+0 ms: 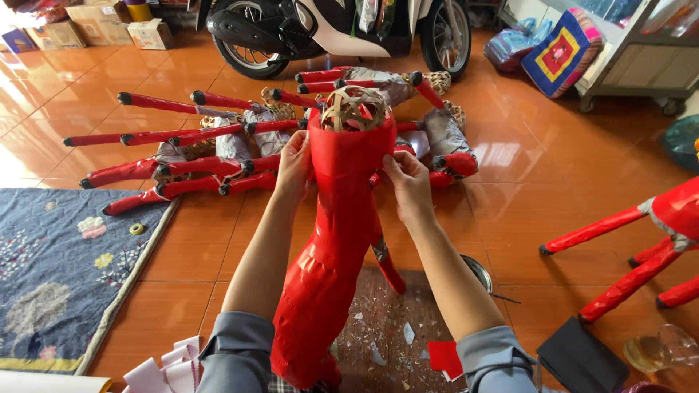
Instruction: Decorating a red animal-shaped craft frame by cutting and gluing paper strips onto it
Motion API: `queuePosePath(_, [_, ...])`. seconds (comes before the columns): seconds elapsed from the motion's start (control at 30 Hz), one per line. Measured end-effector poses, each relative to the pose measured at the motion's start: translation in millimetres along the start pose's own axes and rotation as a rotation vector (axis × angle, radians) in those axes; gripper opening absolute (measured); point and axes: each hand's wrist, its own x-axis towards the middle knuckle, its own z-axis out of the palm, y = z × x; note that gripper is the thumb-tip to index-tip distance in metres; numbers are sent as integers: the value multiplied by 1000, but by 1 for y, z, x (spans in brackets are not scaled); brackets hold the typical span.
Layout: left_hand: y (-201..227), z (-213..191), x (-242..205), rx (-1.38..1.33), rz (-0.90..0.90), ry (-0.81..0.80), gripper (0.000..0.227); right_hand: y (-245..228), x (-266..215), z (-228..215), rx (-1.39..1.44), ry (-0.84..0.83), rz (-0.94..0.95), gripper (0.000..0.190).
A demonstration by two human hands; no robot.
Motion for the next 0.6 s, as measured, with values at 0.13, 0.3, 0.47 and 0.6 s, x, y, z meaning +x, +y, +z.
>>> queuePosePath(0.13, [5, 5, -2, 13, 25, -2, 22, 18, 7, -6, -9, 36, 7, 10])
queuePosePath(0.3, [7, 10, 1, 32, 65, -37, 23, 0, -7, 13, 54, 16, 21, 14])
queuePosePath(0.47, [21, 21, -3, 116, 49, -109, 20, 6, -3, 13, 81, -12, 24, 15])
queuePosePath(0.6, [18, 23, -3, 70, 26, -116, 19, 19, 3, 11, 169, -22, 44, 14])
